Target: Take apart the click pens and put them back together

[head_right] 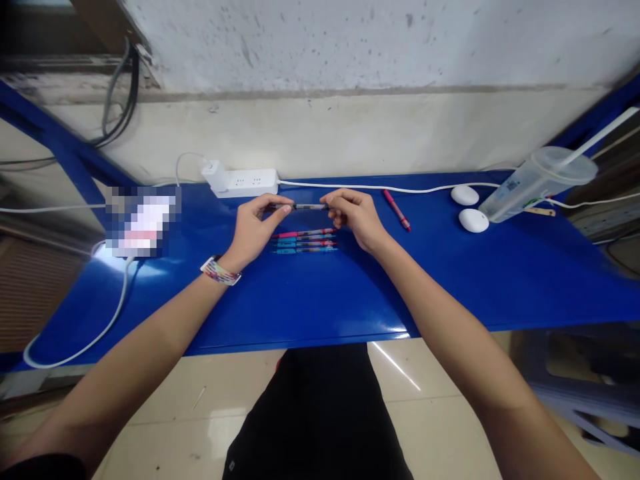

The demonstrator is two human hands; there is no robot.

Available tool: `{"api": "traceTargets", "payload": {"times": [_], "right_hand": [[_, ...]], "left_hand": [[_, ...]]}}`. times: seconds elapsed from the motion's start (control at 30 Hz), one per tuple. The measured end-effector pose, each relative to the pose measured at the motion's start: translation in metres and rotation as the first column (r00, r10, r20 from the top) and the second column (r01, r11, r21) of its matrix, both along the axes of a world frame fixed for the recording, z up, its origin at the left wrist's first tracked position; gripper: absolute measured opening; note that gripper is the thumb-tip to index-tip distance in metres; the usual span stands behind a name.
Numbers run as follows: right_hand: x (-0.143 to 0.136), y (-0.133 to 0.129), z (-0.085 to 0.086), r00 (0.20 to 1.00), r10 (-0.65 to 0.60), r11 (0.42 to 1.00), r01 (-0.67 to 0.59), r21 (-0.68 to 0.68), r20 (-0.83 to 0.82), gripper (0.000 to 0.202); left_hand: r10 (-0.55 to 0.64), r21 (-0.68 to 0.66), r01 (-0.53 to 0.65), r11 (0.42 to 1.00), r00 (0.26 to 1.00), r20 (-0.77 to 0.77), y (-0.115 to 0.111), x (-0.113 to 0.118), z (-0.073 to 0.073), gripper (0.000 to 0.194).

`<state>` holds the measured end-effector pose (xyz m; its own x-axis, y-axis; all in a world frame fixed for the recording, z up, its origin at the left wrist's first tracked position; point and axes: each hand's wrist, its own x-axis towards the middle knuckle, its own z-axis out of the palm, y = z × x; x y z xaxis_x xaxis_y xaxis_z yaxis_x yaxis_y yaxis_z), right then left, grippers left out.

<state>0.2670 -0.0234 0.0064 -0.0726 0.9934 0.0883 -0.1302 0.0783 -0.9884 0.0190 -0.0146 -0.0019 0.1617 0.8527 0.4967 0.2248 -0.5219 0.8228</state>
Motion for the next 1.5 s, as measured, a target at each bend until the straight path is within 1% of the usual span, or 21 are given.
{"api": "traceTargets", "payload": {"times": [0.07, 0.17, 0.3, 0.5, 0.63, 0.77, 0.97, 1.13, 1.2, 1.3, 1.4, 1.5], "right_hand": [[0.0018, 0.0025, -0.0015, 0.998, 0.027, 0.999, -0.029, -0.027, -0.057, 0.027], [0.0039, 0.0043, -0.0035, 0.996, 0.058, 0.998, -0.058, -0.004, -0.062, 0.028], [0.0056, 0.0058, -0.0049, 0.998, 0.040, 0.999, -0.038, 0.035, -0.050, 0.030], [0.0058, 0.0089, -0.0080, 0.997, 0.024, 0.999, -0.021, 0.049, -0.072, 0.030], [0.0038, 0.0092, -0.0090, 0.993, 0.046, 0.998, -0.039, 0.058, -0.108, 0.031], [0.0017, 0.0088, -0.0087, 0.994, 0.038, 0.997, -0.031, 0.065, -0.107, 0.030], [0.0005, 0.0079, -0.0081, 0.991, 0.023, 0.995, -0.010, 0.097, -0.135, 0.028], [-0.0004, 0.0069, -0.0070, 0.989, -0.002, 0.997, 0.013, 0.076, -0.145, 0.029], [-0.0003, 0.0068, -0.0064, 0.988, -0.002, 0.998, 0.011, 0.059, -0.155, 0.029], [-0.0002, 0.0066, -0.0058, 0.986, -0.017, 0.998, 0.026, 0.050, -0.165, 0.028], [0.0001, 0.0059, -0.0050, 0.987, -0.026, 0.999, 0.030, 0.025, -0.159, 0.025], [0.0008, 0.0055, -0.0037, 0.988, -0.025, 1.000, 0.025, -0.003, -0.155, 0.023]], "left_hand": [[0.024, 0.000, -0.024, 1.000, 1.000, -0.008, 0.0000, -0.0005, 0.0005, 0.009], [0.042, 0.004, -0.042, 0.999, 0.999, -0.018, -0.0006, -0.0010, 0.0018, 0.009], [0.053, 0.011, -0.053, 0.999, 0.998, -0.022, -0.0007, -0.0020, 0.0031, 0.011], [0.029, -0.005, -0.029, 1.000, 0.999, -0.027, 0.0012, -0.0035, 0.0017, 0.014], [0.039, 0.030, -0.038, 0.999, 0.998, -0.047, -0.0001, -0.0042, 0.0024, 0.013], [0.064, 0.048, -0.061, 0.997, 0.997, -0.048, -0.0026, -0.0041, 0.0041, 0.017], [0.036, 0.026, -0.036, 0.999, 0.999, -0.003, -0.0026, -0.0034, 0.0032, 0.022], [0.040, 0.013, -0.040, 0.999, 0.999, 0.016, -0.0017, -0.0038, 0.0037, 0.025], [0.036, 0.030, -0.036, 0.999, 0.999, -0.001, -0.0018, -0.0048, 0.0052, 0.021], [0.027, 0.109, -0.019, 0.994, 0.997, -0.074, -0.0028, -0.0068, 0.0080, 0.013], [0.052, 0.182, -0.023, 0.983, 0.986, -0.157, -0.0042, -0.0084, 0.0092, 0.012], [0.064, 0.209, -0.024, 0.978, 0.980, -0.189, -0.0047, -0.0094, 0.0080, 0.013]]}}
